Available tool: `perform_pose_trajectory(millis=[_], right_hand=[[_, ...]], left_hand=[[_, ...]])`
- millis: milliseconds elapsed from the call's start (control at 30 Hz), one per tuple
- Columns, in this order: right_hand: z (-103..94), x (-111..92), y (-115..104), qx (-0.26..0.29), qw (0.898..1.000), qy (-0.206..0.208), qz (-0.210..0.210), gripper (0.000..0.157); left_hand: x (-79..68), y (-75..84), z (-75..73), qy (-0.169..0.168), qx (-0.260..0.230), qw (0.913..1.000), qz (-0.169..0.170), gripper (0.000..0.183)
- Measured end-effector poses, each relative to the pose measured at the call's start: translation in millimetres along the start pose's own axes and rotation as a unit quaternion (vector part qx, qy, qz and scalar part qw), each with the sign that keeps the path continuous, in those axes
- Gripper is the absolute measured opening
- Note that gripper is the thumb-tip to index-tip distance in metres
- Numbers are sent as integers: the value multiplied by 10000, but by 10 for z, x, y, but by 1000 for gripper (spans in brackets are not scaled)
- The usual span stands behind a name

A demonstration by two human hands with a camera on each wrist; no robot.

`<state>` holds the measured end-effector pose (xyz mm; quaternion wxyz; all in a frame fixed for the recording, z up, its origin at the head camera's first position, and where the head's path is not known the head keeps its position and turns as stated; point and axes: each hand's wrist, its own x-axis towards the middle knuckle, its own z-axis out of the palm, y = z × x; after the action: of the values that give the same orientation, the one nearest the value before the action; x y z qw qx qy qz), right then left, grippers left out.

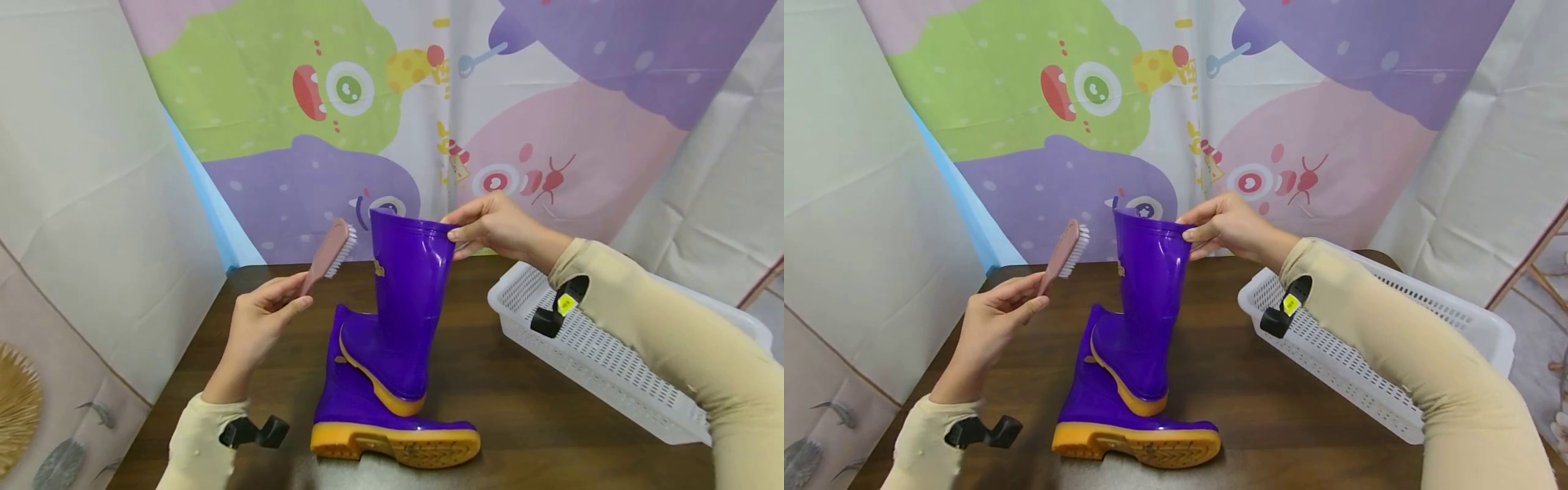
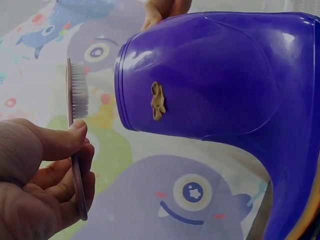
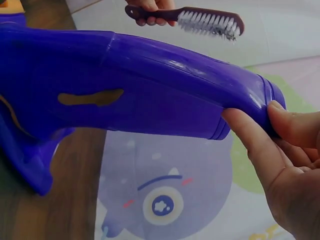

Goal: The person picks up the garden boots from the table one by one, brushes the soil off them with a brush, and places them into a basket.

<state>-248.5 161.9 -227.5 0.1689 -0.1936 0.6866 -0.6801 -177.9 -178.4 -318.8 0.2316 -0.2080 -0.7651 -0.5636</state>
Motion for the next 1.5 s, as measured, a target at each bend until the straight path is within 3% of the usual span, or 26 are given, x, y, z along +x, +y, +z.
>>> perform_pose_trajectory(millis=[167, 400, 533, 700, 867, 1000, 1267, 1500], right_hand=[[-82, -70, -4, 17, 9998, -18, 212, 25], [-153, -146, -31, -123, 9994, -11, 322, 22], [-183, -165, -24, -214, 9993, -64, 312, 22], [-214, -187, 14, -303, 9991, 12, 289, 24], [-236, -207, 51, -350, 9991, 42, 254, 27], [-248, -217, 66, -309, 9993, 47, 210, 27], [-277, -227, 108, -221, 9995, 86, 185, 26], [-272, -218, 106, -201, 9997, 41, 94, 25]], left_hand=[[-3, -68, 41, -106, -20, 9999, -12, 35], [-11, 120, 130, -410, -51, 9991, -102, 33], [-8, 138, 175, -505, -48, 9984, -248, 32], [-15, 72, 251, -583, -96, 9977, -342, 32], [-47, -134, 357, -651, -67, 9969, -431, 33], [-71, -239, 449, -665, 4, 9972, -352, 33], [-102, -265, 582, -646, 165, 9977, -120, 33], [-121, -3, 590, -529, 777, 9952, 280, 30]])
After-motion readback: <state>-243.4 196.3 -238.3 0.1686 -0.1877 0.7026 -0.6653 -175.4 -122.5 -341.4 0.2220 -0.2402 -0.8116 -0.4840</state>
